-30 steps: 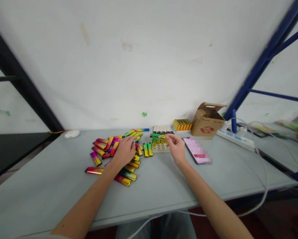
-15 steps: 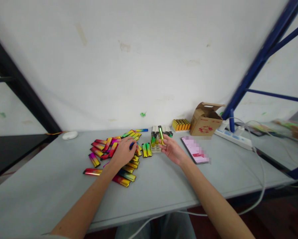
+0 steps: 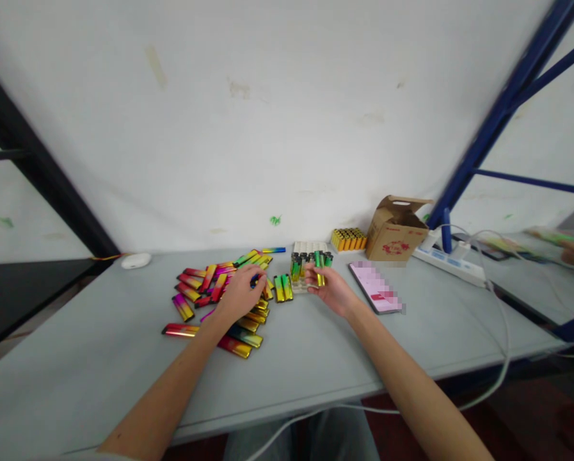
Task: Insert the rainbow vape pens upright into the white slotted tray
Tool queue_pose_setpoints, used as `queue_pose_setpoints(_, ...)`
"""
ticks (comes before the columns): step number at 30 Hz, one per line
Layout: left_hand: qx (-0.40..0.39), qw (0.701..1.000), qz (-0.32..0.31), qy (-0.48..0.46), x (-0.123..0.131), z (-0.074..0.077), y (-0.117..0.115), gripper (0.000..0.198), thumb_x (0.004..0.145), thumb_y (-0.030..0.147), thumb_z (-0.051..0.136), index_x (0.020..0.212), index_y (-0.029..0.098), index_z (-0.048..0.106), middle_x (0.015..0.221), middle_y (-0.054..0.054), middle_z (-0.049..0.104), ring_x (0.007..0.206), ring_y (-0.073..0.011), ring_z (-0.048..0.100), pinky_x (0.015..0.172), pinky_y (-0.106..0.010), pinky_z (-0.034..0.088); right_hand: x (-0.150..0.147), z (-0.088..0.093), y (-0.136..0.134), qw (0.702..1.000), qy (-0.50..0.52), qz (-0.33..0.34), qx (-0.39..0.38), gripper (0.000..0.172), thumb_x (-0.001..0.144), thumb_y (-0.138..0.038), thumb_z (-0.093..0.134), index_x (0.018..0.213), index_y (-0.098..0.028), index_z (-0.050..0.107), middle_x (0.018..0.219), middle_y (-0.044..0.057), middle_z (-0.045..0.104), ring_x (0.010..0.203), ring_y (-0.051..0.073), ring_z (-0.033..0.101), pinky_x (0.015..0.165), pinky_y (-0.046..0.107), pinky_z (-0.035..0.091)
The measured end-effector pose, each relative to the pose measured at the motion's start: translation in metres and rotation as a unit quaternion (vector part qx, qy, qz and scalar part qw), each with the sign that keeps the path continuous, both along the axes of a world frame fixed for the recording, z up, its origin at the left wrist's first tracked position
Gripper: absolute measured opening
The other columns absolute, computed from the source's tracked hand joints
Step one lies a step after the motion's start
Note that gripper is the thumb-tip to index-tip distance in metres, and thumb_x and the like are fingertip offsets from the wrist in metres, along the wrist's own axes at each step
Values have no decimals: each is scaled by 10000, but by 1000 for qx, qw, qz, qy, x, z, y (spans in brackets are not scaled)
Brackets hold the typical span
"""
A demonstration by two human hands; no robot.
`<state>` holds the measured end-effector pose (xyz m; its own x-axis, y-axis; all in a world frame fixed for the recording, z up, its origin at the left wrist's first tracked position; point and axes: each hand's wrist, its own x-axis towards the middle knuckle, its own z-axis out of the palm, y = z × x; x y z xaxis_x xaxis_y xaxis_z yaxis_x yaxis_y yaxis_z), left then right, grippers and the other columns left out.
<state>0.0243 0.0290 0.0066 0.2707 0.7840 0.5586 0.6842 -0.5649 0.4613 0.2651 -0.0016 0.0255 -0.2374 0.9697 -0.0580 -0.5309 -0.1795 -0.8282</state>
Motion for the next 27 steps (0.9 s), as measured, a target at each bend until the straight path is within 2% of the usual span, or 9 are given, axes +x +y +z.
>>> queue_pose_setpoints(5,1,1000,-2,5,0,0,-1,216,881,295,470,823,184,646,961,-89,692,982,-237,619,941,-420,467,0,0,-2,1000,-22,-5,8,306,718,-215,744,1001,-190,630,784,14,683,594,94,577,556,210,462)
queue_pose_setpoints(9,-2,1000,-2,1,1,3,-2,224,874,304,469,813,183,648,961,-91,694,984,-241,619,944,-422,467,-1,-1,-1,999,-46,12,6,271,689,-200,737,935,-182,625,861,16,676,635,101,590,528,206,452)
queue_pose_setpoints(11,-13,1000,-10,-8,1,5,-3,240,876,316,461,803,185,648,938,-86,699,955,-232,628,932,-410,476,-1,-1,-1,999,-37,18,-1,238,685,-205,712,896,-180,606,779,-6,642,576,88,549,477,190,404)
queue_pose_setpoints(14,-35,999,-14,-29,1,9,-2,275,883,348,447,792,189,653,920,-76,710,929,-221,640,925,-393,488,0,-1,0,999,-7,44,-20,180,733,-291,659,850,-187,571,608,-52,515,451,65,403,401,175,272)
queue_pose_setpoints(16,-45,998,-5,-39,1,10,-2,296,884,373,446,792,191,660,925,-73,715,930,-221,645,931,-392,489,0,0,0,998,4,56,-25,195,761,-356,635,842,-190,569,573,-61,458,434,65,347,391,178,224)
queue_pose_setpoints(22,-23,999,1,-22,-1,7,-1,292,890,349,446,799,192,675,930,-71,714,927,-219,648,925,-391,499,-2,2,-2,1000,-21,0,16,353,675,-371,766,963,-206,647,765,-14,586,602,98,503,509,202,366)
queue_pose_setpoints(27,31,998,25,41,-4,0,-1,281,893,316,455,864,195,707,1021,-97,685,1029,-246,610,983,-449,467,-4,0,-1,997,-49,-41,35,398,647,-381,793,988,-219,666,824,2,627,677,113,541,565,220,362)
